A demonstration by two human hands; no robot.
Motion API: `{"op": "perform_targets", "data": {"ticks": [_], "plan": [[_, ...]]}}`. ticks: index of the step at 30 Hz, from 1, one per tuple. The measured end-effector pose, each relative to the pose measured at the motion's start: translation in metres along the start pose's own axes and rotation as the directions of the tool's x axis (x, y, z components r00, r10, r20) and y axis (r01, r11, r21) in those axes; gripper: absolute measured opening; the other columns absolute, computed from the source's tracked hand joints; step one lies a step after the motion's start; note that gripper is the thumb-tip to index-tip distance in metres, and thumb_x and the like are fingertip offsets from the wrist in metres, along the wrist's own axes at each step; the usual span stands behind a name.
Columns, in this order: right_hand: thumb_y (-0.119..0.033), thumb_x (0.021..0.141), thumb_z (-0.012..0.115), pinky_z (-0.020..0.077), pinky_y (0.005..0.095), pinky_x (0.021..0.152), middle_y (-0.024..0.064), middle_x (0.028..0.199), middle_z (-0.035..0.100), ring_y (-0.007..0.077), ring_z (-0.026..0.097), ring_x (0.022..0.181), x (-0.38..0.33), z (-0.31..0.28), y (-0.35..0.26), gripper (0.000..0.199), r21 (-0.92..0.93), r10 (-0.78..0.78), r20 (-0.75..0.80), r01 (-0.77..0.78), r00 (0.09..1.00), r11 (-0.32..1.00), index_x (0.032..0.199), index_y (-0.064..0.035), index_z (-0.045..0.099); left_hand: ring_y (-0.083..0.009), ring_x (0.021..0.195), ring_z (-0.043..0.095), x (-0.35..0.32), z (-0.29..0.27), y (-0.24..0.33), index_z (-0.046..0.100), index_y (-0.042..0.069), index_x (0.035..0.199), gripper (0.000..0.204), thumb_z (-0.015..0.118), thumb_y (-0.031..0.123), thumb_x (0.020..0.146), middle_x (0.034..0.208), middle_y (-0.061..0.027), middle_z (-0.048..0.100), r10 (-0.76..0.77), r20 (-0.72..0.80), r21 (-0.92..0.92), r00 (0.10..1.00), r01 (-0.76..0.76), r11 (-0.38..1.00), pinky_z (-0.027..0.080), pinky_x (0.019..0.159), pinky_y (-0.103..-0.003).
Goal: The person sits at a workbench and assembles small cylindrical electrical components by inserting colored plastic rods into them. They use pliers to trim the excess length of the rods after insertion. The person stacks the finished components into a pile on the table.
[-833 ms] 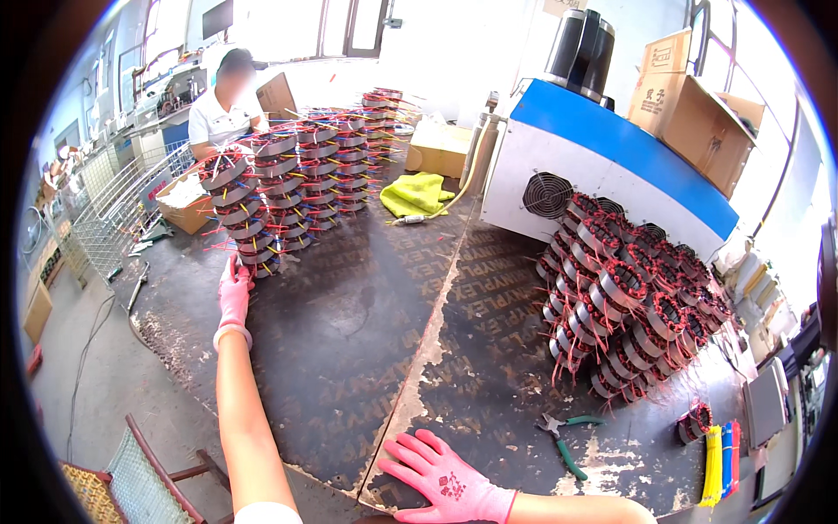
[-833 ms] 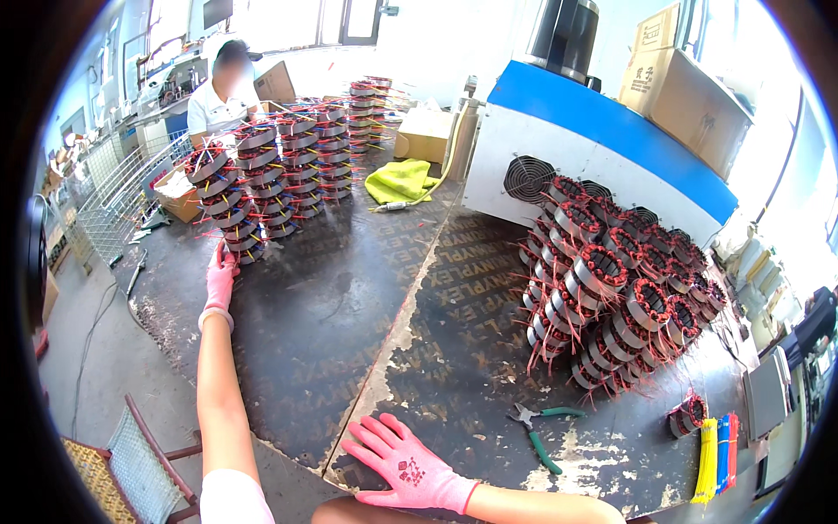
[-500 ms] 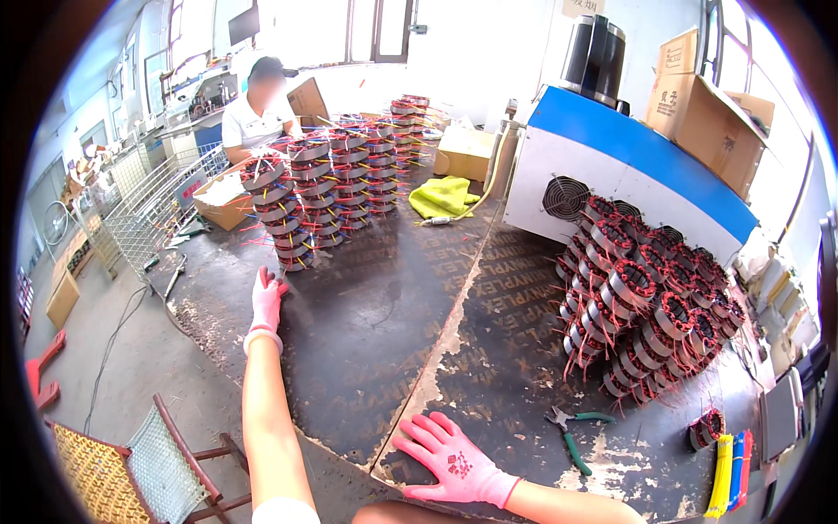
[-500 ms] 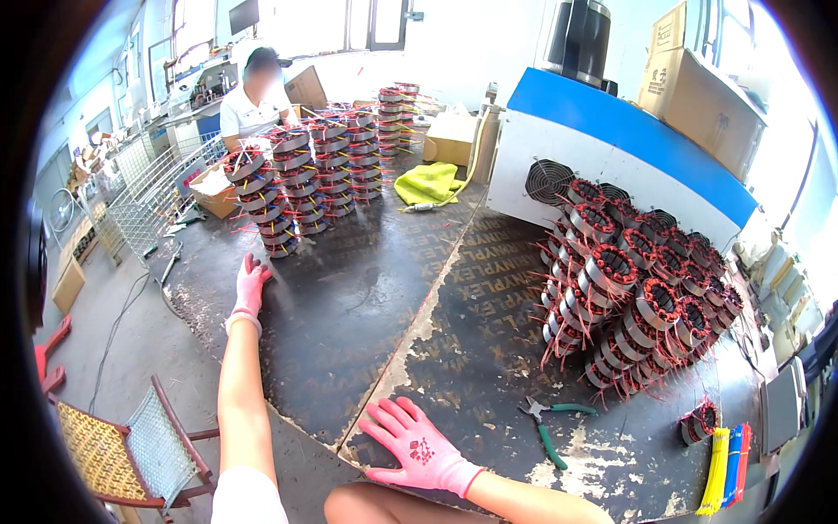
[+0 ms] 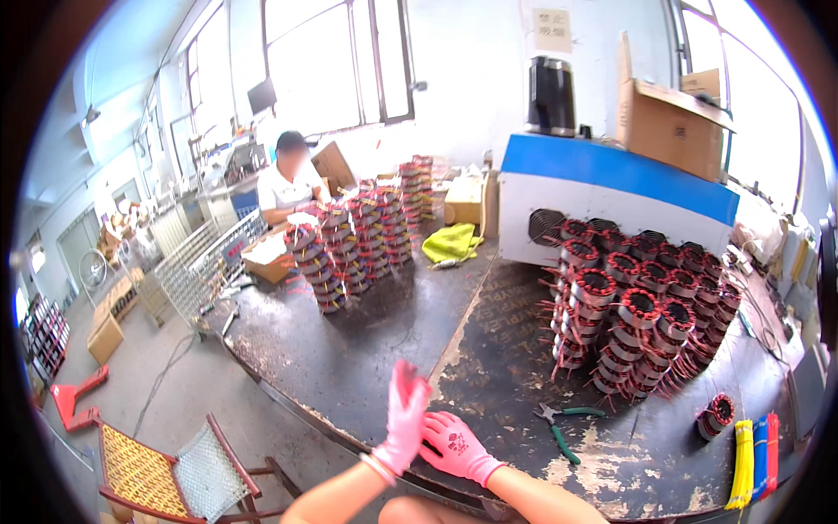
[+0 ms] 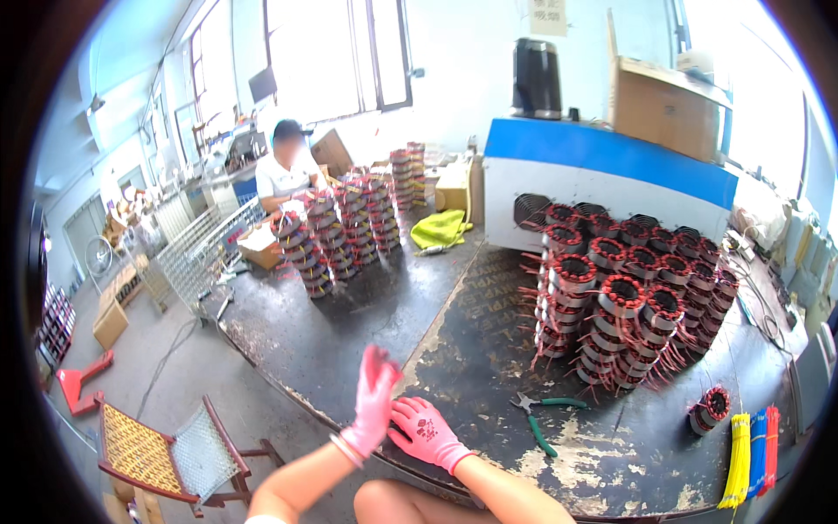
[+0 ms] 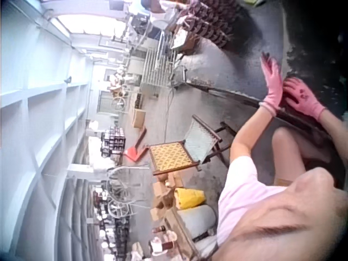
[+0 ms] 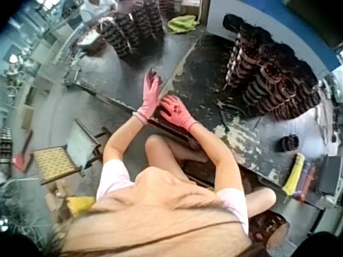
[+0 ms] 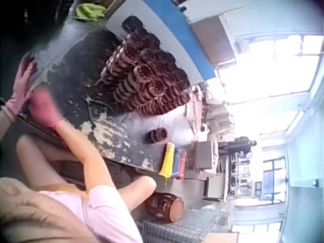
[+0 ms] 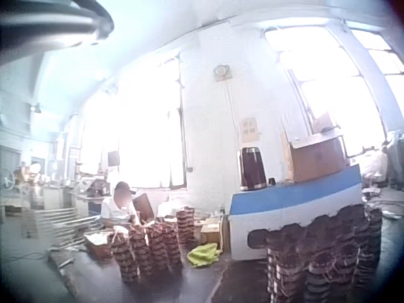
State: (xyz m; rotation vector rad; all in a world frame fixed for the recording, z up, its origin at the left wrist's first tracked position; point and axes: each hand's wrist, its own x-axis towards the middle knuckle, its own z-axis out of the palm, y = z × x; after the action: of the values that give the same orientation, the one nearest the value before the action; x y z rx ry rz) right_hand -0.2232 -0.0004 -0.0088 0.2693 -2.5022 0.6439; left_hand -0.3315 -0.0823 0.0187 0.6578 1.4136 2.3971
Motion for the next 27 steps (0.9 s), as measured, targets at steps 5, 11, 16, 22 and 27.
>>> {"op": "perform_targets", "data": {"ticks": [5,11,16,22,27], "plan": [[-0.020,0.089,0.060,0.0489,0.0444,0.098,0.0160,0.112,0.069,0.0353,0.063,0.109,-0.013,0.012,0.005,0.033,0.056,0.209,-0.009,-0.208,0.978,0.976,0.119,-0.0070,0.064,-0.0216,0.121,0.056,-0.060,0.039,-0.013,0.030,0.005,0.158,0.070,0.056,-0.005,0.094,0.147,-0.0133,0.045,0.329,0.048,0.272,0.943,-0.329,0.904,0.049,0.101,-0.033],[-0.011,0.086,0.063,0.0536,0.0457,0.091,0.0183,0.107,0.072,0.0386,0.067,0.102,-0.066,-0.046,-0.027,0.022,0.150,0.198,-0.188,-0.171,0.962,0.974,0.105,-0.0015,0.070,-0.0211,0.122,0.055,-0.102,0.037,-0.063,0.032,0.005,0.155,0.063,0.061,0.002,0.098,0.145,-0.0138,0.046,0.214,-0.114,0.145,0.970,-0.197,0.970,0.049,0.101,-0.033],[-0.010,0.086,0.067,0.0526,0.0445,0.094,0.0146,0.109,0.073,0.0351,0.067,0.105,-0.115,-0.115,-0.043,0.022,0.182,0.221,-0.103,-0.200,0.970,0.963,0.107,-0.0055,0.072,-0.0224,0.117,0.061,-0.101,0.040,-0.079,0.044,0.002,0.149,0.057,0.065,0.019,0.100,0.136,-0.0164,0.052,0.182,-0.027,0.457,0.983,-0.150,0.877,0.052,0.099,-0.034],[-0.010,0.091,0.068,0.0508,0.0437,0.099,0.0165,0.120,0.069,0.0337,0.064,0.114,-0.197,-0.196,-0.040,0.027,-0.060,0.125,-0.109,-0.132,0.986,0.989,0.117,-0.0054,0.070,-0.0218,0.110,0.065,-0.102,0.043,-0.064,0.051,0.003,0.143,0.049,0.065,0.021,0.100,0.130,-0.0153,0.057,0.238,0.005,0.628,0.971,-0.188,0.755,0.053,0.095,-0.033],[-0.010,0.086,0.069,0.0511,0.0481,0.091,0.0163,0.109,0.068,0.0388,0.063,0.103,-0.305,-0.271,-0.006,0.025,-0.229,0.326,-0.109,-0.343,0.939,0.911,0.111,-0.0070,0.070,-0.0317,0.116,0.061,-0.092,0.030,-0.066,0.055,0.003,0.139,0.046,0.065,0.022,0.098,0.124,-0.0182,0.060,0.347,0.052,0.749,0.936,-0.266,0.607,0.049,0.101,-0.038]]}}
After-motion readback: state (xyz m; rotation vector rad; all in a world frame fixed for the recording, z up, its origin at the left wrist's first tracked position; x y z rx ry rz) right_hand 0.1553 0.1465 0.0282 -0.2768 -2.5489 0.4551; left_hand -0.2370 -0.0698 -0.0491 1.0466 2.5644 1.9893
